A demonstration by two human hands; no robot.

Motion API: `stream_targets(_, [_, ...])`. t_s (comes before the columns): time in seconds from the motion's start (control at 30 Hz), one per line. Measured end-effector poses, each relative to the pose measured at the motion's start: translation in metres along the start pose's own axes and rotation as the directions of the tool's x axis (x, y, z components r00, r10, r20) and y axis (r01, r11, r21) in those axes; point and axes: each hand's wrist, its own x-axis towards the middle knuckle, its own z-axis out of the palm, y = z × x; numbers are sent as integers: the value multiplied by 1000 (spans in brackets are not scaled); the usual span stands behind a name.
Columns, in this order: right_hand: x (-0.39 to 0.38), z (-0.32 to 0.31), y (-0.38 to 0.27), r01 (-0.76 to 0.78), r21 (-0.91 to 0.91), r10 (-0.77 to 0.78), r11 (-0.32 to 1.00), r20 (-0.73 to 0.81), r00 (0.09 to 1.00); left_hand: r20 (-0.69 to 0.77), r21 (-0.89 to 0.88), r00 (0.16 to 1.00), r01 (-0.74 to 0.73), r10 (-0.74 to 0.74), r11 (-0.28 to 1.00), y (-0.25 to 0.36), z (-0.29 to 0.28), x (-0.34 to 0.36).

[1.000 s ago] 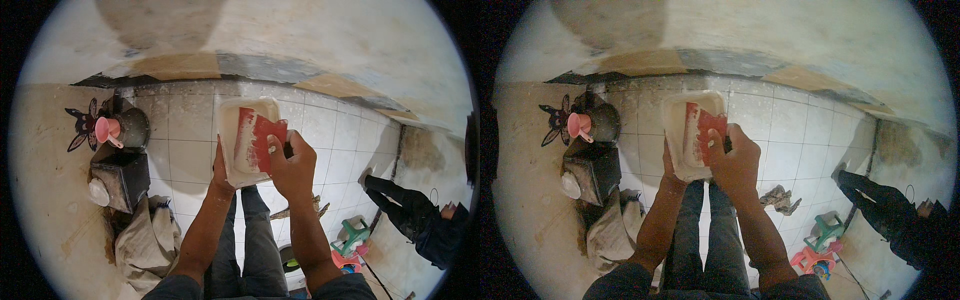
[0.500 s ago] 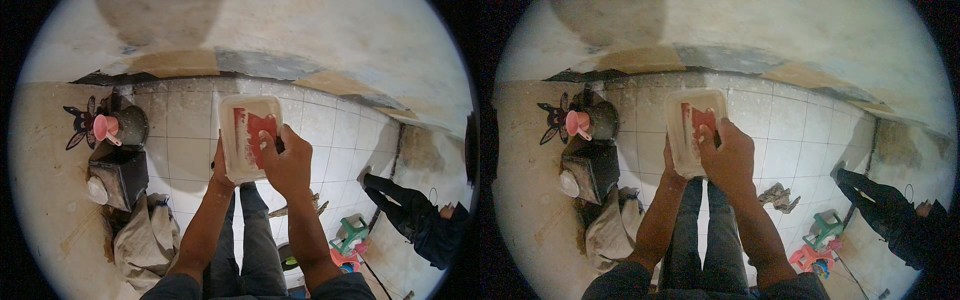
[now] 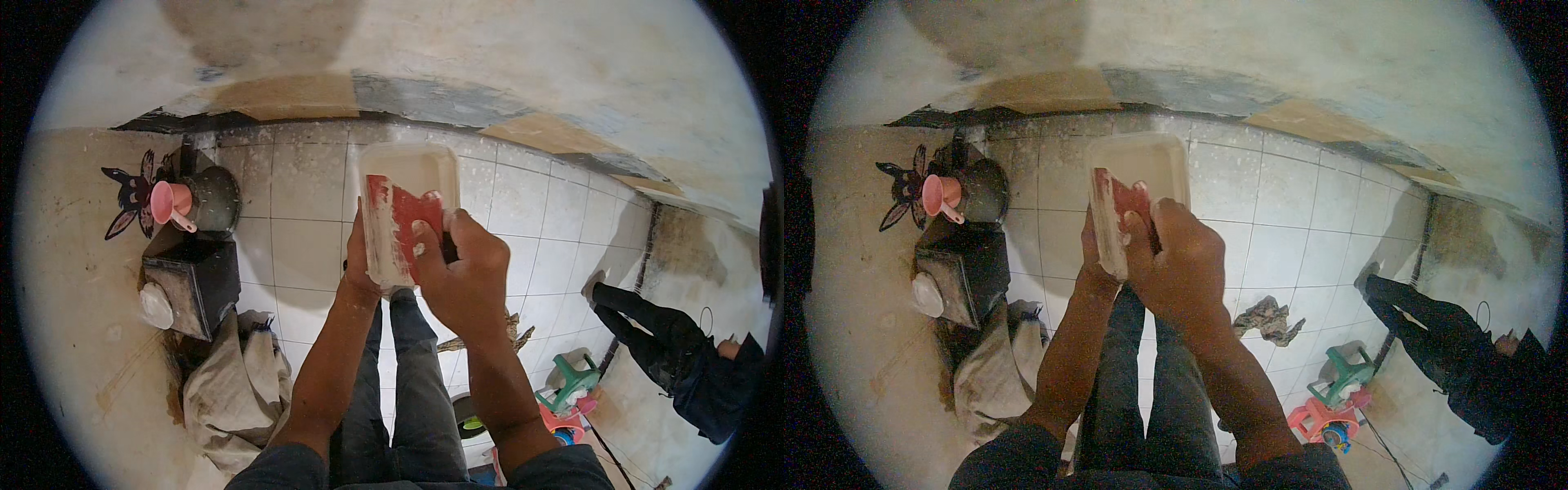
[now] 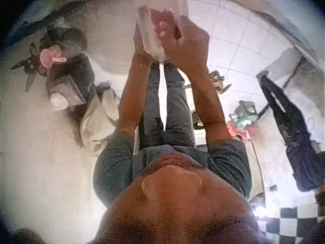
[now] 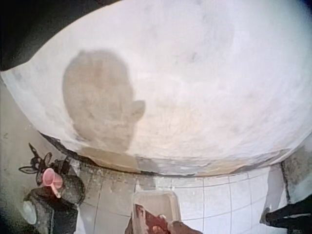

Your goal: The person applies a white substance from a plastic container to a wall using a red hand scraper. They scoop the substance onto the blade and spread it over several areas of the wall surface.

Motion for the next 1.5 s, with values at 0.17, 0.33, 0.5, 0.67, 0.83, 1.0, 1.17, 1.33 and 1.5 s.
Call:
stream_targets(0.17, [5, 3, 5, 13, -75, -13, 997, 2, 1000, -191, 45, 981, -25, 34, 999, -5, 17, 0])
stream_targets(0.33, [-4, 8, -3, 43, -37, -42, 998, 39, 998, 151, -85, 984, -83, 95, 993, -6, -5, 1])
stream_targets(0.5, [3, 6, 14, -62, -117, 74, 991, 103, 992, -159, 3, 985, -65, 64, 998, -9, 4, -2])
stream_targets(0.67, [2, 6, -3, 41, -30, -39, 999, 52, 998, -97, 81, 992, -72, 80, 994, -9, -12, -2])
stream_targets(0.83, [9, 13, 16, 78, -146, -69, 986, 64, 996, -190, -6, 979, -83, 80, 997, -10, 2, -1])
stream_targets(1.0, [1, 16, 1, -26, -81, 32, 996, 67, 997, -203, 188, 970, -97, 136, 977, -10, -15, -4])
stream_targets(1.17, [-3, 22, 7, 2, -149, 7, 989, 62, 998, -242, 141, 963, -89, 122, 986, -12, -16, -4])
stream_targets(1.33, [1, -13, 13, -119, -212, 110, 970, -55, 992, -226, 83, 973, -38, 56, 996, -4, -25, -5])
stream_targets(1.5, [10, -20, 23, -88, -222, 71, 971, -83, 994, -282, 93, 956, -56, 80, 994, -4, -17, -5])
